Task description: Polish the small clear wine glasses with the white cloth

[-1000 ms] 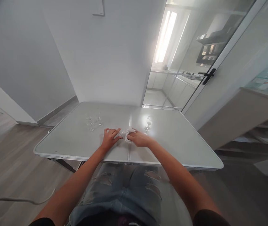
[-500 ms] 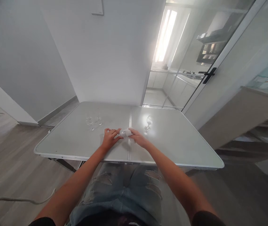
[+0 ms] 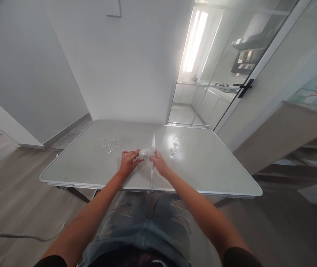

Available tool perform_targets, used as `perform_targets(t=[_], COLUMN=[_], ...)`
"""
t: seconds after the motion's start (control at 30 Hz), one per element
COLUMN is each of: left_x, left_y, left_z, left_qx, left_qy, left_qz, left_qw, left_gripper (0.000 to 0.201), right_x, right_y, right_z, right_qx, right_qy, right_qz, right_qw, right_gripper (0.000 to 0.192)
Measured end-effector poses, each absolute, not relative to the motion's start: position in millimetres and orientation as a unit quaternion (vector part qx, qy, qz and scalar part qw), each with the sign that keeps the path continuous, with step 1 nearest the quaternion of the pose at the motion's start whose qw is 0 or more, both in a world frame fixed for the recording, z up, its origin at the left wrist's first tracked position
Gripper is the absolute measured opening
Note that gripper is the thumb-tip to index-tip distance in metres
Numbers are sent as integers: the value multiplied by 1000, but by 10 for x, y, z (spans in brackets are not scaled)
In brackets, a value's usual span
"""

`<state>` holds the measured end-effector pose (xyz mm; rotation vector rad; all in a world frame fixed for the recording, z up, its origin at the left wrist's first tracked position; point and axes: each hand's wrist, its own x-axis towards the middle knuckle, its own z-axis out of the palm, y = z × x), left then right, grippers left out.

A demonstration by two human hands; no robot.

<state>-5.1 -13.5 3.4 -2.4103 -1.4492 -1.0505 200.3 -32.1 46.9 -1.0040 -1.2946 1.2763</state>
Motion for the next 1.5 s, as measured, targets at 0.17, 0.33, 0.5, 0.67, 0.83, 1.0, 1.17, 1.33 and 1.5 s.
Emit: perform_targets(t=[0.17,0.33,0.5,0.67,0.83,1.0,1.17,1.33,1.5], left_x=[-48,-45,-51,-52,-59,-41,-33,-43,-39], left_y=[-113,-95,-106,-94,-65,-56,-63,-73,-70], left_z=[9,-13,0,-16,-57,-81,-70,-48,-63], left_qx=[-806,-812,-817,-810,-803,-817,-822,-805,-817], left_qy=[-480,-468,-466,-476,-487,-480,-468,-482,-463], left_qz=[-342,-346,-338,-342,-342,-314,-317,-340,-338], left_qw=[51,42,36,18,38,62,73,62,56], left_gripper=[48,48,47,49,50,52,54,51,52], right_x=[2239,2491,2529,2357,2106,2006,2008,2157,2375], right_y=[-239,-77,-19,-94,-170,-143,-151,-127,26], right_z=[493,636,681,621,561,563,553,560,550], right_qx=[-362,-237,-223,-324,-409,-432,-463,-389,-281], right_qy=[-782,-929,-943,-822,-535,-373,-422,-626,-860], right_qz=[367,199,167,355,589,660,623,553,338], right_qw=[349,202,182,305,447,489,468,388,258], right_gripper=[9,27,29,13,27,27,29,31,15])
